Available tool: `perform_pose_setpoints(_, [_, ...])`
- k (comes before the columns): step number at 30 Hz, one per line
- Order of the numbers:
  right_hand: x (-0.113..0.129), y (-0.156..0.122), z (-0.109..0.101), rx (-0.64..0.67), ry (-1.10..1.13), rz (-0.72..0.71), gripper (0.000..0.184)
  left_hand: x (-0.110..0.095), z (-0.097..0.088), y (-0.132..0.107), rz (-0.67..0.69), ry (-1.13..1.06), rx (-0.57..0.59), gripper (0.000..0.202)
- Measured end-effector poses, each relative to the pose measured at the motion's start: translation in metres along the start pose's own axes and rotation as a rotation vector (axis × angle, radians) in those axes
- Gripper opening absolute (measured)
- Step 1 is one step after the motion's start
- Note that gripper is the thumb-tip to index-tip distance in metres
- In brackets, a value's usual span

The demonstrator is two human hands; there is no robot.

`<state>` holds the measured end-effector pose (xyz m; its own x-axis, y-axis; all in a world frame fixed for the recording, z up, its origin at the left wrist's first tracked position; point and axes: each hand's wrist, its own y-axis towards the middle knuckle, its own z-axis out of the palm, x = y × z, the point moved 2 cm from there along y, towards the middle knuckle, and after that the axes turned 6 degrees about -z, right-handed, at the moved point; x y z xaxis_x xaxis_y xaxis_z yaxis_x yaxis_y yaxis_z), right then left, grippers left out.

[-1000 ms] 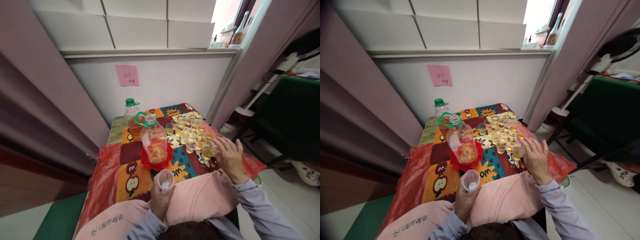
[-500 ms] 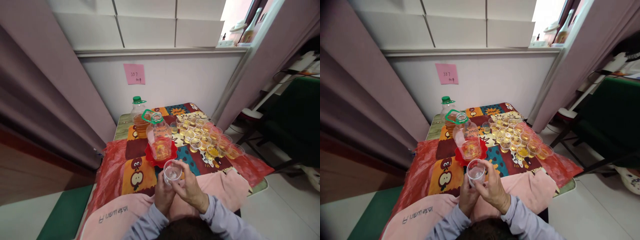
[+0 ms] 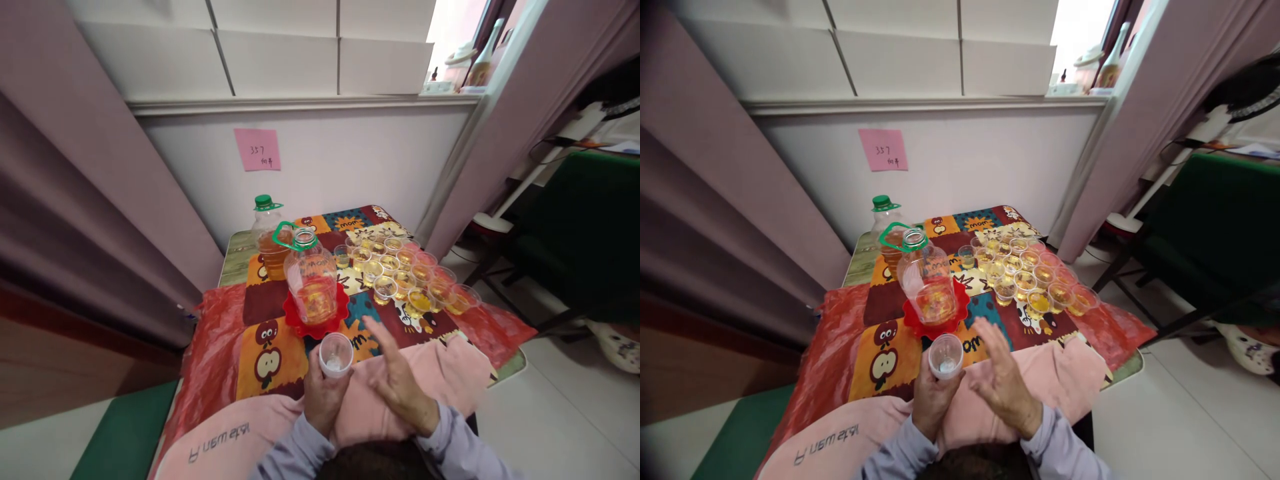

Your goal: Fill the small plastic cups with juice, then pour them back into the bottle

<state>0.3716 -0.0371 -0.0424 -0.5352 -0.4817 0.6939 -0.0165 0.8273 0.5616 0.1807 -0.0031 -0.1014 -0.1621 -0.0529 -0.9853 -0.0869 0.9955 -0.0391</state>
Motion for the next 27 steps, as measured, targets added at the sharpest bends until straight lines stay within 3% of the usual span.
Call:
perform_pose_setpoints(3, [-0.034,0.001,-0.038,-0.475,-0.023,0.306,0.060,0.002,-0.001,0.001,0.007,0.032,-0.024,0.063])
perform_pose_setpoints(4, [-0.048,0.000,-0.048,-0.619,-0.019,0.394,0.062,0.002,-0.001,0.002,0.012,0.035,-0.018,0.063])
perform_pose_setpoints(6, [-0.076,-0.003,-0.063,-0.770,-0.014,0.517,0.072,0.001,-0.001,0.003,0.020,0.044,-0.012,0.063])
perform_pose_setpoints(9, [-0.105,-0.009,-0.071,-0.789,-0.067,0.595,0.082,0.001,-0.001,0.004,0.023,0.055,-0.018,0.062])
perform_pose_setpoints(12, [-0.117,-0.010,-0.067,-0.755,-0.130,0.601,0.085,0.001,-0.001,0.003,0.020,0.058,-0.023,0.060])
perform_pose_setpoints(18, [-0.128,0.003,-0.059,-0.670,-0.271,0.699,0.090,0.005,-0.002,0.004,-0.005,0.058,-0.016,0.059])
perform_pose_setpoints(23, [-0.131,0.013,-0.055,-0.683,-0.395,0.806,0.090,0.005,-0.002,0.005,0.000,0.053,-0.020,0.060])
perform_pose_setpoints(27, [-0.125,0.013,-0.053,-0.711,-0.405,0.792,0.085,0.003,-0.002,0.004,0.009,0.049,-0.017,0.063])
